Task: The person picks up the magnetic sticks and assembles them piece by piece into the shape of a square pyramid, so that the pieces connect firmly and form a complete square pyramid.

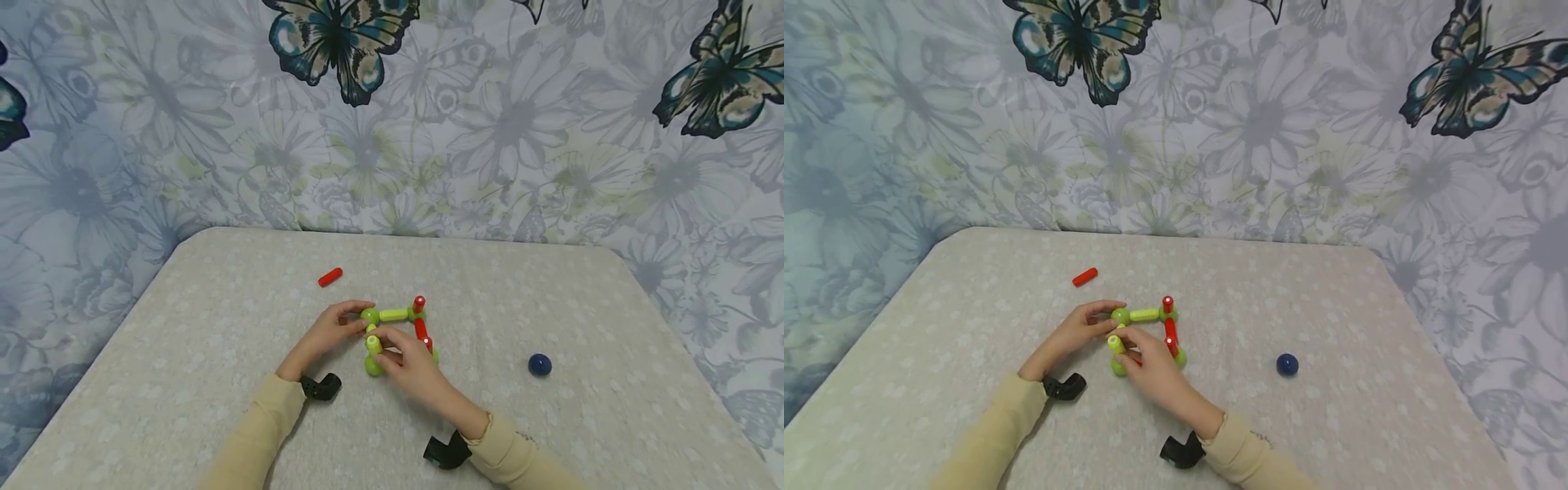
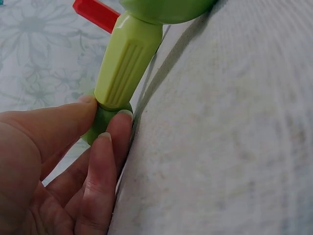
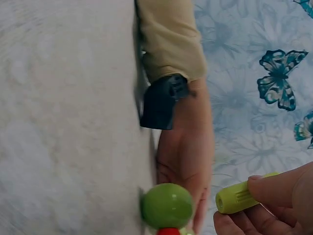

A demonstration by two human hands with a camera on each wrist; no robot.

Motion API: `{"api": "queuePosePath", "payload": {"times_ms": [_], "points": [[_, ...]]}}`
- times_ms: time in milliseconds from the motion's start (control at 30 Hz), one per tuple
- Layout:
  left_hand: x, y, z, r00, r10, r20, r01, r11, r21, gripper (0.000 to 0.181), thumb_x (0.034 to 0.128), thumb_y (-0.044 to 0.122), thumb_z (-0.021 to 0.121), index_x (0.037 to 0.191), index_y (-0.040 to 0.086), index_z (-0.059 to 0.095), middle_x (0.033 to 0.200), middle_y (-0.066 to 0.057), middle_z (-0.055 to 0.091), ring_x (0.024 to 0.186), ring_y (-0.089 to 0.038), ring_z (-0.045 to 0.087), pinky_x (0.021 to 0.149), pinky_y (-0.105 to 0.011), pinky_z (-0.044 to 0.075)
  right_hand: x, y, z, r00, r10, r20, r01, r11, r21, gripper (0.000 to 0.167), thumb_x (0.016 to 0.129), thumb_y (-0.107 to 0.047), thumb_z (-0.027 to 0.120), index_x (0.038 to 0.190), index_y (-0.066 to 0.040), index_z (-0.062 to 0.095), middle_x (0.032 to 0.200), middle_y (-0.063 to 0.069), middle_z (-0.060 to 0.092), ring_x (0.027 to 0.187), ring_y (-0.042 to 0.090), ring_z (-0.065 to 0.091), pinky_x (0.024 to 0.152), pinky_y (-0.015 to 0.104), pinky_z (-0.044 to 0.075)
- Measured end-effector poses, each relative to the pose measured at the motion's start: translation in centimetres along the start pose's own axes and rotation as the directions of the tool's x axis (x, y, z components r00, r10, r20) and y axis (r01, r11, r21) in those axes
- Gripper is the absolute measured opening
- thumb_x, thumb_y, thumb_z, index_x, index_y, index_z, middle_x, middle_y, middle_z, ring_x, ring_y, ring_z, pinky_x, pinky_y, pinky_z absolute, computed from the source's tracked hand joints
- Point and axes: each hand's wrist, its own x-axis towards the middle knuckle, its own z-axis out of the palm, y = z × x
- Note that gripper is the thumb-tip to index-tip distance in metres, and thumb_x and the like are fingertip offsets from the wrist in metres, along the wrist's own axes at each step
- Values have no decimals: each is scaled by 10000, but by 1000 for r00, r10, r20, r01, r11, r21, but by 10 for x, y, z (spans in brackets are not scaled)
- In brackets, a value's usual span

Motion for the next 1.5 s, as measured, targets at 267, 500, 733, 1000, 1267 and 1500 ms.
{"api": "queuePosePath", "payload": {"times_ms": [267, 500, 733, 1000, 1267, 1500], "points": [[-6, 24, 0, 1000, 3, -12, -3, 999, 49, 352, 930, -7, 554, 1268, -95, 510, 1189, -241, 554, 825, -348, 623, 710, -372, 496, 1, -14, 5, 999, 15, -35, -15, 1000, 5, 296, 831, 166, 597, 1117, 111, 542, 1098, 233, 582, 1026, 331, 572, 840, 318, 475], [-6, 26, -3, 1000, -4, -9, 5, 999, 35, 354, 932, 2, 555, 1271, -88, 512, 1224, -240, 535, 819, -259, 635, 722, -365, 501, 4, 16, 10, 999, -29, -44, 26, 998, -62, 375, 854, 65, 639, 1212, -4, 549, 1172, 140, 583, 1071, 219, 561, 850, 279, 463], [-5, 25, -1, 1000, 8, 16, -8, 1000, -11, 373, 933, -4, 551, 1280, -122, 479, 1220, -268, 524, 882, -354, 617, 772, -428, 499, -7, -21, -15, 981, -195, -4, 179, 909, -376, 568, 846, -29, 693, 1356, -116, 461, 1323, -1, 487, 1206, 149, 449, 927, 332, 416], [-3, 15, 0, 999, -38, -15, 39, 999, 33, 361, 924, -7, 564, 1271, -92, 507, 1191, -226, 545, 844, -318, 620, 726, -406, 506, -22, 1, -67, 994, -53, -99, 12, 926, -376, 413, 879, -100, 670, 1263, -54, 527, 1214, 60, 564, 1106, 174, 526, 876, 337, 452], [4, -10, 1, 1000, -22, -21, 23, 998, 50, 373, 928, 73, 593, 1281, -29, 531, 1200, -175, 557, 816, -243, 624, 702, -334, 502, -34, 46, -72, 986, 139, 97, -86, 904, -420, 457, 831, -168, 734, 1239, -77, 548, 1228, 85, 515, 1099, 238, 517, 870, 374, 456], [2, -8, 2, 999, -33, -35, 35, 998, 60, 342, 921, 96, 610, 1246, 4, 560, 1175, -151, 567, 809, -211, 616, 677, -315, 493, -33, 60, -66, 997, 71, 6, -58, 869, -492, 305, 806, -68, 740, 1084, -75, 613, 1034, 45, 562, 928, 202, 556, 760, 362, 482]]}}
